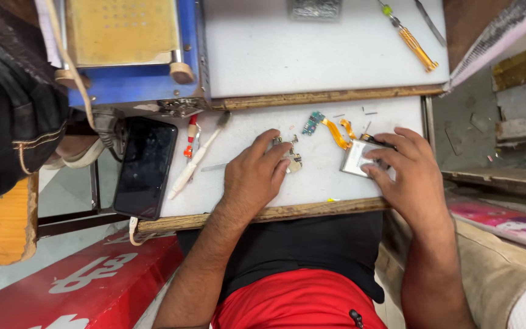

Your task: The person handles a small circuit board, removes a component, and cleans the board with a spray and a toothbrush. They then reattach the component and continue to inspect the board.

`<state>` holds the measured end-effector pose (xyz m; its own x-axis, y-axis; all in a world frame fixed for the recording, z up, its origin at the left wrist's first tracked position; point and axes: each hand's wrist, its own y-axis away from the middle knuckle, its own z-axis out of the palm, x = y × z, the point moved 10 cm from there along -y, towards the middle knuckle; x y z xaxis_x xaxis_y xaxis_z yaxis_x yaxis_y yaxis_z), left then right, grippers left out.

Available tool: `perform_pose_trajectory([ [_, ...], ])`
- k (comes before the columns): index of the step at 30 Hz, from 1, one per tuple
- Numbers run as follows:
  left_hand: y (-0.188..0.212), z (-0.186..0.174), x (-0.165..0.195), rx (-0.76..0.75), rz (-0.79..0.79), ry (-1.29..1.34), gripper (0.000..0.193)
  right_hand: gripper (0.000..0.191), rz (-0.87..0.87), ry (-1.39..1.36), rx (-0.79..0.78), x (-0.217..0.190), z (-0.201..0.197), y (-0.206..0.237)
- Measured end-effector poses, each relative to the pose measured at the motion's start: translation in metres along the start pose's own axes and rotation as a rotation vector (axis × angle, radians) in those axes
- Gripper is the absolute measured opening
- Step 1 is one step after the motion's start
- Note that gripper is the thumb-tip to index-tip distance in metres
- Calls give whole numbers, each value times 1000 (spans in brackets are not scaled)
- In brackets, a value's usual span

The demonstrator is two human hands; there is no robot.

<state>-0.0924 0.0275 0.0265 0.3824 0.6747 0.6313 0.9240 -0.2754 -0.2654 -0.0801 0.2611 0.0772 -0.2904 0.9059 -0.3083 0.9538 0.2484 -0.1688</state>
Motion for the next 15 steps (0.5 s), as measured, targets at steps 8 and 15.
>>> perform_pose_trajectory([
  [8,0,3,-8,-23,-23,-30,34,63,-55,7,-75,-26,6,-7],
  [15,5,0,-5,-32,-6,-36,34,57,172,-429,123,28,-13,4],
])
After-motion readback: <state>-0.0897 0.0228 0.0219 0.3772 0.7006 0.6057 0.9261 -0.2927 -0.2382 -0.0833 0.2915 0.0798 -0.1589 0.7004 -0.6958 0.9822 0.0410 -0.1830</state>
